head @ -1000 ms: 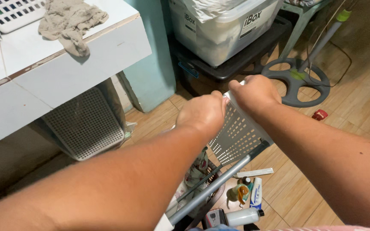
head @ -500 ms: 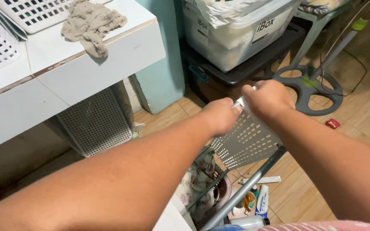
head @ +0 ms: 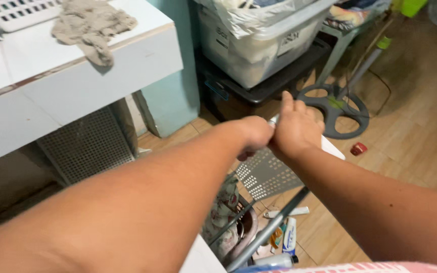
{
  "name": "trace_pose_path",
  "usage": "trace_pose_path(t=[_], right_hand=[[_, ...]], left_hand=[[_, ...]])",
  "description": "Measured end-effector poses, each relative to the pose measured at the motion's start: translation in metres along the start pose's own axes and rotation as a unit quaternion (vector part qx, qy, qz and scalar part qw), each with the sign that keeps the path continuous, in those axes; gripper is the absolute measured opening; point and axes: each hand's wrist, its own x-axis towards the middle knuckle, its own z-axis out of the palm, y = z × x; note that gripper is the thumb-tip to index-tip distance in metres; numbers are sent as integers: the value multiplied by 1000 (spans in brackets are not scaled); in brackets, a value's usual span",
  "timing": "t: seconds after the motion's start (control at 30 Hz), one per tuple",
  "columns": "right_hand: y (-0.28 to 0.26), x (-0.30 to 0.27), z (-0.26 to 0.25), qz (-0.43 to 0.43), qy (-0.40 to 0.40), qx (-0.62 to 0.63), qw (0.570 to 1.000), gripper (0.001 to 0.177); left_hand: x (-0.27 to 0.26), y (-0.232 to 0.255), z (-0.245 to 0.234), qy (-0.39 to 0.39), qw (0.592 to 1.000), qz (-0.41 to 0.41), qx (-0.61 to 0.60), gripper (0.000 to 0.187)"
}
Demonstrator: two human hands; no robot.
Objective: The person assembles a white three-tier rolling utility cart. They remove items from the cart, detach the shelves, and then reattach the shelves to the metal frame in sequence.
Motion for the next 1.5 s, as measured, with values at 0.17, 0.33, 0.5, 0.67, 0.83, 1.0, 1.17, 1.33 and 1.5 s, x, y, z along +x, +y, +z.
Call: trace_pose_path(t=[0.17,0.33,0.5,0.67,0.83,1.0,1.17,1.33,1.5], right_hand=[[21,13,12,-12,53,24,998,69],[38,-3,20,-41,84,85,992,53],[34,-22,16,23,106,118,987,42],[20,-6,-8,-128,174,117,969,77],[42,37,-73,-181,-107,390,896,111],[102,51,-119,-49,-146,463,873,74],[113,57,-138,-139,-145,584,786,53],[74,61,-160,-188,-127,618,752,39],[49,63,-141,-202,-113,622,748,33]], left_hand=[[39,10,18,101,962,85,239,32],[15,36,39,108,966,46,231,36],[-8,46,40,76,968,67,228,36],[-29,45,2,138,976,53,160,35],[-62,68,-61,198,975,42,91,38],[-93,104,-91,209,976,54,-3,43],[-128,110,-110,256,965,58,-14,46],[-128,110,-127,411,895,169,28,45],[-152,111,-72,620,771,28,141,48]])
